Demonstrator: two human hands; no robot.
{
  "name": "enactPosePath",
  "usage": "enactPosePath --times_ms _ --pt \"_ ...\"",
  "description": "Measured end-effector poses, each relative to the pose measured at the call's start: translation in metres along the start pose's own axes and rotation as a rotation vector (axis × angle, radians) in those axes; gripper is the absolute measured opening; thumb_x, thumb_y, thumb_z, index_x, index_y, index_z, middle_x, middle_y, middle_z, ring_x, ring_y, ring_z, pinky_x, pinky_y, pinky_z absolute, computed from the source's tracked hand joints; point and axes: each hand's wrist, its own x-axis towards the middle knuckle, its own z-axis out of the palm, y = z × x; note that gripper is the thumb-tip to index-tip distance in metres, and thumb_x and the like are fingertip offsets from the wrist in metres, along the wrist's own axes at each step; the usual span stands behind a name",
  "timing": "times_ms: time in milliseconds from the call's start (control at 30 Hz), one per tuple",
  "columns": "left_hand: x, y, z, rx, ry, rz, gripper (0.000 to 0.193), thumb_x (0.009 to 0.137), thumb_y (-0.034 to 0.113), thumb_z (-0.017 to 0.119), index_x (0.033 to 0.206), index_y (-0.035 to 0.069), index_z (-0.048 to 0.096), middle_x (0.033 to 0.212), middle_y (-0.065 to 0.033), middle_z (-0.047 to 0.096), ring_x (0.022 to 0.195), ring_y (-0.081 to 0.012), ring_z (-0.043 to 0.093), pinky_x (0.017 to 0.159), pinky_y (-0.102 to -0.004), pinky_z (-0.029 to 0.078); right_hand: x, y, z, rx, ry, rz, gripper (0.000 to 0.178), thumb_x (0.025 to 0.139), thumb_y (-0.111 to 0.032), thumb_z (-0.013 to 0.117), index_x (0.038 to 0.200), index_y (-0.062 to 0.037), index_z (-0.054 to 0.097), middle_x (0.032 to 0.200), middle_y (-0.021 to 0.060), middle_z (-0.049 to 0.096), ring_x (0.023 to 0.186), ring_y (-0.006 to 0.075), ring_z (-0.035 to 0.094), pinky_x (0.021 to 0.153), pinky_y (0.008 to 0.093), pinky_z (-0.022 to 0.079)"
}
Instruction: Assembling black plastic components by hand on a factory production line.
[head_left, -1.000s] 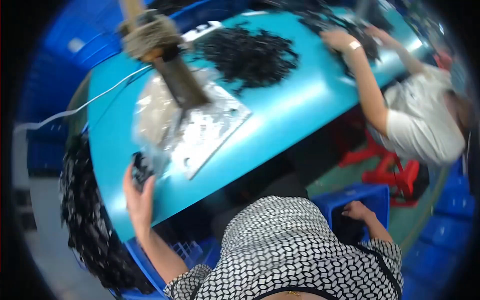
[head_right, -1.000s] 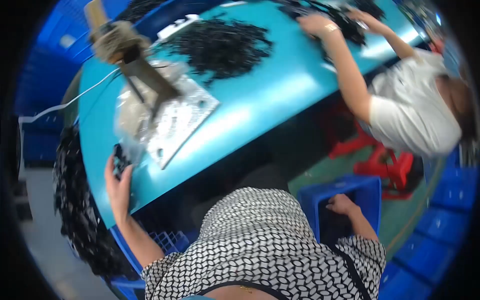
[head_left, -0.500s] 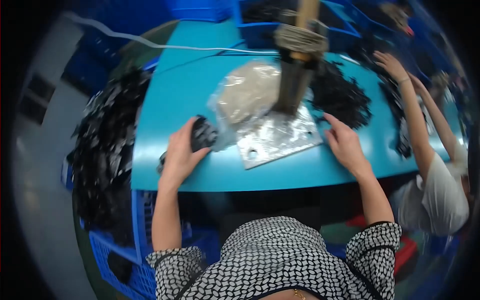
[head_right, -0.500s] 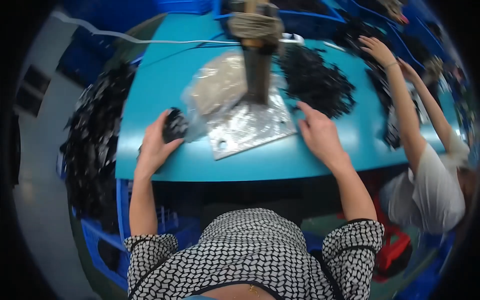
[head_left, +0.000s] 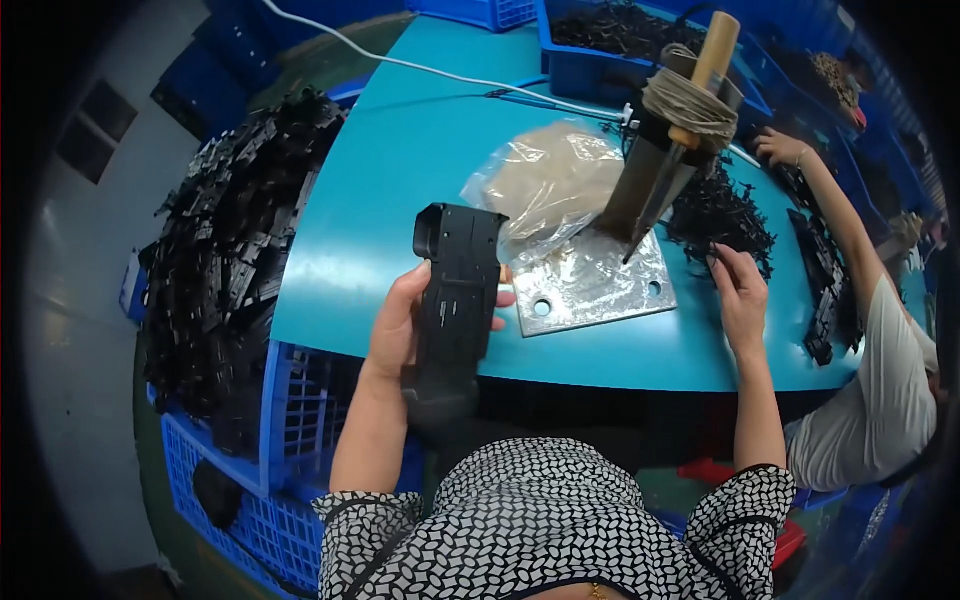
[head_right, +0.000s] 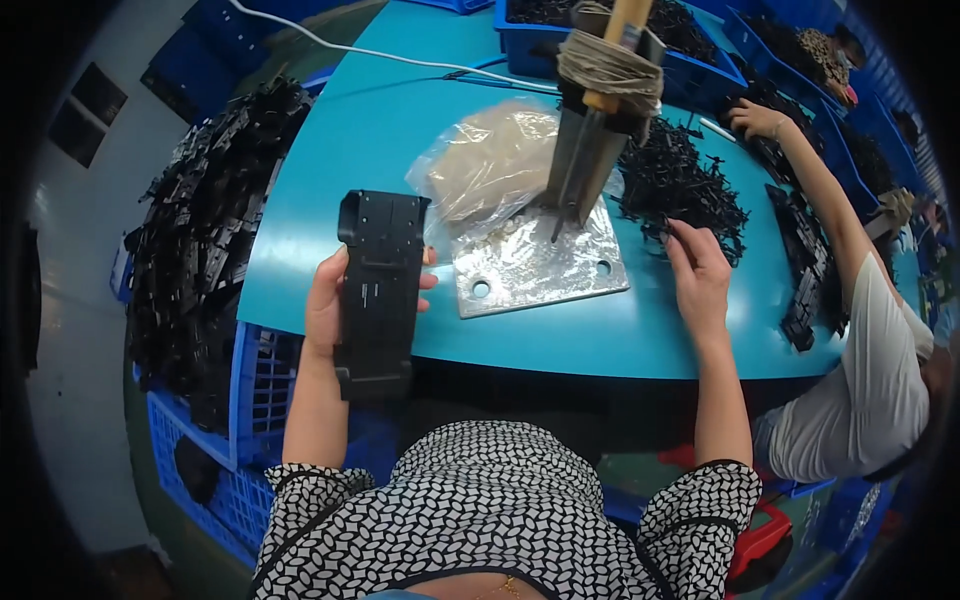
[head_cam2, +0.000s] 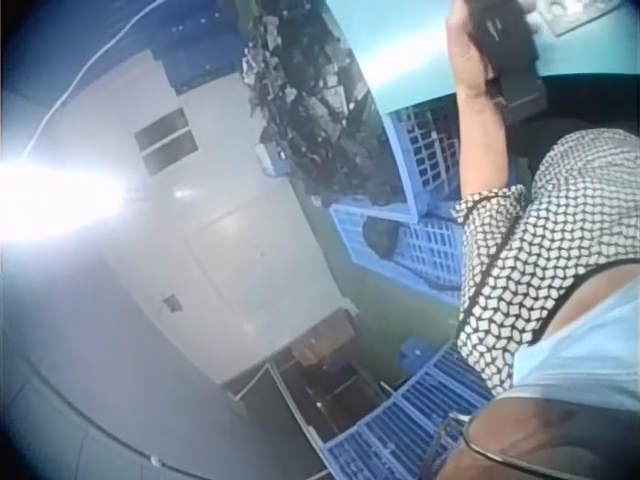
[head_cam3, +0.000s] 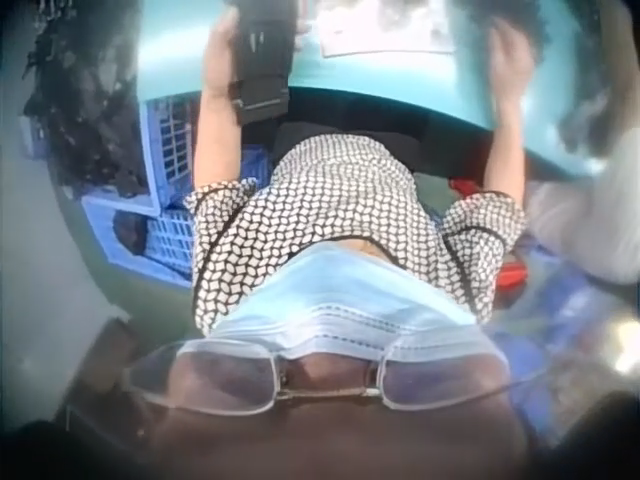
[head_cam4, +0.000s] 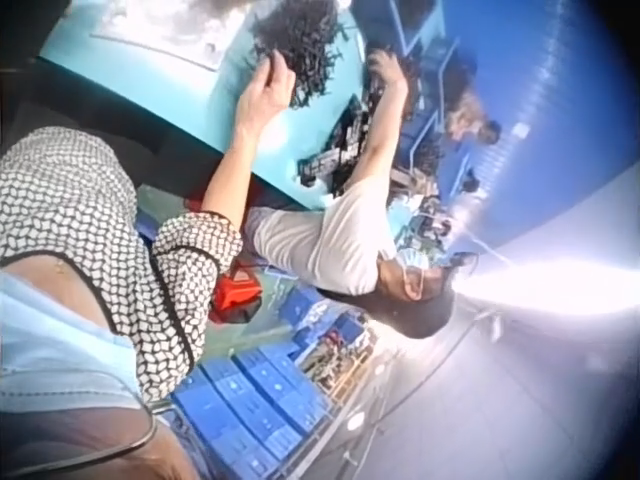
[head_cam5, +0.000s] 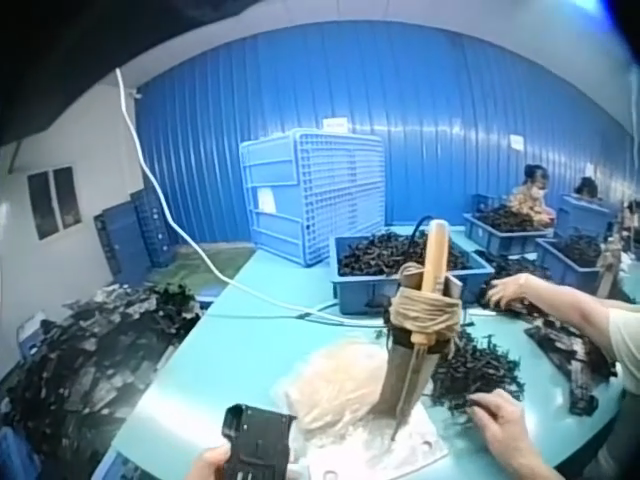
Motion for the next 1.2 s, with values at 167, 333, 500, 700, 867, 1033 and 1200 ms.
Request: enactPosePath --times_ms 167,333,500,700,867,1033,1200 --pt "0.002 -0.035 0.009 -0.468 -0.087 -0.136 0.059 0.086 0.039 0.030 0.124 -0.006 0.034 0.111 -0.0280 0.048 0.095 -0.0345 0.056 0.074 -0.0410 0.053 0.006 0.006 0.006 0.113 0.041 0.046 0.014 0.077 -0.003 0.061 0.091 0.0006 0.060 0.080 0.0046 0.054 0.063 0.0104 0.051 0.056 0.0213 0.041" --pt "0.008 -0.051 0.021 -0.491 -0.098 -0.191 0.060 0.086 0.040 0.030 0.125 -0.006 0.033 0.111 -0.0279 0.047 0.094 -0.0344 0.056 0.074 -0.0423 0.052 0.008 0.005 -0.005 -0.202 0.055 -0.222 0.015 0.070 -0.004 0.067 0.083 -0.0038 0.060 0.082 0.0082 0.054 0.061 0.0219 0.055 0.053 0.0298 0.046" --pt "0.002 -0.058 0.020 -0.444 -0.055 -0.221 0.060 0.086 0.040 0.031 0.124 -0.006 0.034 0.115 -0.0283 0.045 0.096 -0.0360 0.055 0.076 -0.0436 0.051 0.017 0.014 -0.001 -0.412 0.035 -0.488 0.019 0.063 -0.001 0.064 0.080 -0.0061 0.058 0.080 0.0063 0.055 0.066 0.0226 0.057 0.056 0.0296 0.048" --pt "0.000 -0.066 0.022 -0.391 -0.035 -0.241 0.057 0.087 0.039 0.030 0.120 -0.007 0.037 0.110 -0.0279 0.049 0.094 -0.0328 0.057 0.073 -0.0419 0.053 0.021 0.016 -0.008 -0.052 0.072 -0.218 0.020 0.071 0.004 0.062 0.088 -0.0055 0.062 0.085 0.0059 0.055 0.065 0.0148 0.055 0.056 0.0243 0.045" --pt "0.000 -0.070 0.024 -0.380 -0.056 -0.235 0.057 0.088 0.037 0.028 0.121 -0.007 0.036 0.110 -0.0280 0.049 0.093 -0.0331 0.058 0.072 -0.0411 0.054 0.024 0.019 -0.010 0.293 0.095 0.060 0.017 0.076 0.002 0.061 0.092 -0.0036 0.062 0.087 0.0027 0.056 0.072 0.0091 0.054 0.063 0.0200 0.043" --pt "-0.003 -0.069 0.024 -0.365 -0.036 -0.232 0.057 0.088 0.037 0.027 0.122 -0.008 0.036 0.109 -0.0283 0.049 0.092 -0.0335 0.058 0.072 -0.0412 0.054 0.023 0.015 -0.006 0.331 0.114 0.135 0.015 0.078 0.002 0.060 0.092 -0.0038 0.062 0.087 -0.0008 0.058 0.073 0.0045 0.051 0.066 0.0175 0.042" --pt "-0.003 -0.069 0.024 -0.368 -0.047 -0.240 0.056 0.087 0.037 0.028 0.121 -0.008 0.037 0.109 -0.0285 0.049 0.093 -0.0340 0.058 0.071 -0.0417 0.054 0.022 0.026 -0.006 0.301 0.245 -0.012 0.015 0.078 0.003 0.058 0.092 -0.0010 0.056 0.093 0.0035 0.060 0.073 0.0058 0.053 0.066 0.0188 0.043"
